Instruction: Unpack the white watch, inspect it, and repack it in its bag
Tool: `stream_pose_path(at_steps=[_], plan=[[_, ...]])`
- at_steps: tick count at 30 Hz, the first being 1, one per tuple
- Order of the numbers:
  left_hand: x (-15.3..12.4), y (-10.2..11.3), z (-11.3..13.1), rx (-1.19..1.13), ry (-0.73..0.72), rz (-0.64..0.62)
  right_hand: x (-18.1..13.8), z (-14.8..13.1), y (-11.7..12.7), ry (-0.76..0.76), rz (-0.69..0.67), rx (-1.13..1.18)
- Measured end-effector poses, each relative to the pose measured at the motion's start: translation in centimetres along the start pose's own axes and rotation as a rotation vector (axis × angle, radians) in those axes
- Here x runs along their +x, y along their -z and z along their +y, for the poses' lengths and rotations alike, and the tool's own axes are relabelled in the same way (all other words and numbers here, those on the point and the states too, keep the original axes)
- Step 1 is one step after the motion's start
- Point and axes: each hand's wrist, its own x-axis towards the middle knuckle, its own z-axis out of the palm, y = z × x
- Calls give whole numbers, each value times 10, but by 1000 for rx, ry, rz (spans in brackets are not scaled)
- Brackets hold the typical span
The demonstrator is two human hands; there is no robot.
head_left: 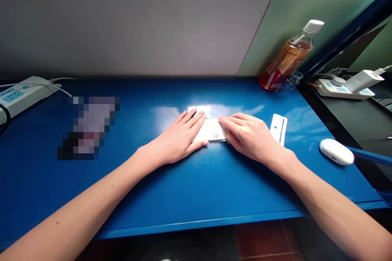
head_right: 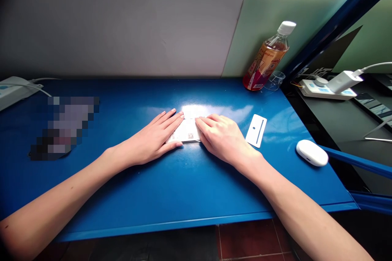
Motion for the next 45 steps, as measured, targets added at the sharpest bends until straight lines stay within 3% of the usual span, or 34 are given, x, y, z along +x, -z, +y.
stream_pose_path(at_steps=[6, 10, 19, 31, 45], plan=[[0, 0, 1, 17, 6, -5, -1, -7, -4, 19, 17, -103], [1, 0, 1, 30, 9, -7, 1, -8, -8, 43, 54, -54], [1, 0, 2, 8, 4, 17, -2, -6, -17, -79, 127, 186], [2, 1, 4, 42, 9, -10, 0, -12, -16, -279, 180, 278], [2, -1, 5, 81, 3, 3, -2, -13, -23, -411, 192, 374]])
